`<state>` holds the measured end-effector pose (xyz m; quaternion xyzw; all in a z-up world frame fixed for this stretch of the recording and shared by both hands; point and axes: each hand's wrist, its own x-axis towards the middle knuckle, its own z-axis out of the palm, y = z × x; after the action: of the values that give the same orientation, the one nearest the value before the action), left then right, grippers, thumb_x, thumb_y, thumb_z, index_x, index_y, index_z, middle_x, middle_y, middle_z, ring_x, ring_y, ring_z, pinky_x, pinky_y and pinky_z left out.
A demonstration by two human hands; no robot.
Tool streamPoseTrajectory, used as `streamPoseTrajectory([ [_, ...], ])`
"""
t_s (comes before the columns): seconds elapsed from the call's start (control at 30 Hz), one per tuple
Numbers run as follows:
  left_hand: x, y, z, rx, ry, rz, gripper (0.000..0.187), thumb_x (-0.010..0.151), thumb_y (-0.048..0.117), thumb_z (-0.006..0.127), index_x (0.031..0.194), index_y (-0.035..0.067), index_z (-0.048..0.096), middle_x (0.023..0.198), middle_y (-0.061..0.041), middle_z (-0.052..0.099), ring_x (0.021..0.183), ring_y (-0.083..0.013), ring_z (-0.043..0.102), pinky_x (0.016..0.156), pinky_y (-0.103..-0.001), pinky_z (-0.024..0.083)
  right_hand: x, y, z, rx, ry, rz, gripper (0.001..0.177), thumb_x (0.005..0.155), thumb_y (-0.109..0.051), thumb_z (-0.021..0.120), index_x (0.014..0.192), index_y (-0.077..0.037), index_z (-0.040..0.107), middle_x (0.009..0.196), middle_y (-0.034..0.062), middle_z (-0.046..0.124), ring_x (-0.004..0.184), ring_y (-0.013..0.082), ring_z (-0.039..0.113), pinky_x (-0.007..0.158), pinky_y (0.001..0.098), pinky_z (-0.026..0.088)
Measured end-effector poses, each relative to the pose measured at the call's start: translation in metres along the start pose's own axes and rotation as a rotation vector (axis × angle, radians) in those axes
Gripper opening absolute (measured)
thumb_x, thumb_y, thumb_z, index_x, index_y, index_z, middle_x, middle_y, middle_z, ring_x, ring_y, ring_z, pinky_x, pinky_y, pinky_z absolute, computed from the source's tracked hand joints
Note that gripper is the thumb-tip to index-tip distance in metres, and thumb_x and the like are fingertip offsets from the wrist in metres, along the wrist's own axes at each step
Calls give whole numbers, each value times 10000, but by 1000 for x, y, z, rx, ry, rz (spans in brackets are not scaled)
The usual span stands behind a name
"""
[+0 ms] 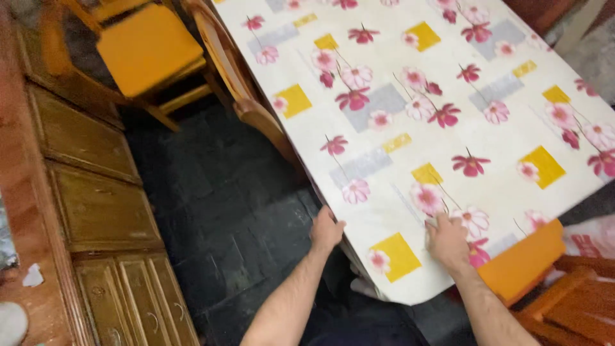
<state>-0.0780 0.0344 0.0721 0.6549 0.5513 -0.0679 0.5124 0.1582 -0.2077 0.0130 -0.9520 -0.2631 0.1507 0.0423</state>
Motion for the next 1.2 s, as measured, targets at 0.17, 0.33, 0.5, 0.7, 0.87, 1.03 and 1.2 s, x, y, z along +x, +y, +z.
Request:
streamPoseTrajectory([
  [0.17,5,0,-1,-31,-20,35,366,879,250,757,1164,92,591,1264,-164,682,1243,-397,633,1006,-511,535,63,22,13,-11,69,30,310,1056,-379,552,1202,-106,572,1295,235,534,1229,516,561,901,628,583],
  [0.33,17,-3,4,2,-15,24,383,865,249,765,1167,106,577,1265,-155,659,1245,-388,627,1017,-522,538,143,16,11,-11,71,94,322,1067,-408,552,1221,-127,530,1335,200,460,1223,499,497,847,662,587],
  [0.5,35,-9,11,56,-73,0,540,866,280,758,1311,79,529,1437,-239,508,1382,-448,490,1077,-591,473,208,-30,-9,-2,98,10,303,1080,-364,554,1213,-94,518,1315,225,468,1226,516,484,946,628,545],
  [0.7,40,-5,13,85,-89,-36,586,849,287,760,1344,83,521,1435,-260,502,1344,-467,515,1045,-617,481,264,-126,-23,23,45,-95,294,1065,-350,566,1198,-94,508,1351,218,428,1243,505,454,911,662,534],
  [0.87,43,-4,14,75,-91,-52,554,855,250,732,1330,54,527,1341,-220,579,1265,-437,591,1000,-588,510,256,-233,-44,66,52,-212,268,1066,-240,609,1218,-23,565,1289,229,455,1215,520,465,912,662,536],
  [1.03,33,10,3,114,-85,-53,563,836,268,756,1297,37,530,1369,-239,560,1246,-461,593,986,-597,511,212,-334,-62,43,51,-379,299,1037,-143,627,1276,37,617,1184,259,535,1132,501,589,878,677,536],
  [1.2,47,-5,12,154,-105,-35,665,792,304,784,1336,40,509,1448,-261,492,1231,-482,592,947,-611,518,175,-366,-13,-68,-15,-815,351,1002,-257,631,1325,-123,600,1218,169,566,1114,396,593,847,557,583],
])
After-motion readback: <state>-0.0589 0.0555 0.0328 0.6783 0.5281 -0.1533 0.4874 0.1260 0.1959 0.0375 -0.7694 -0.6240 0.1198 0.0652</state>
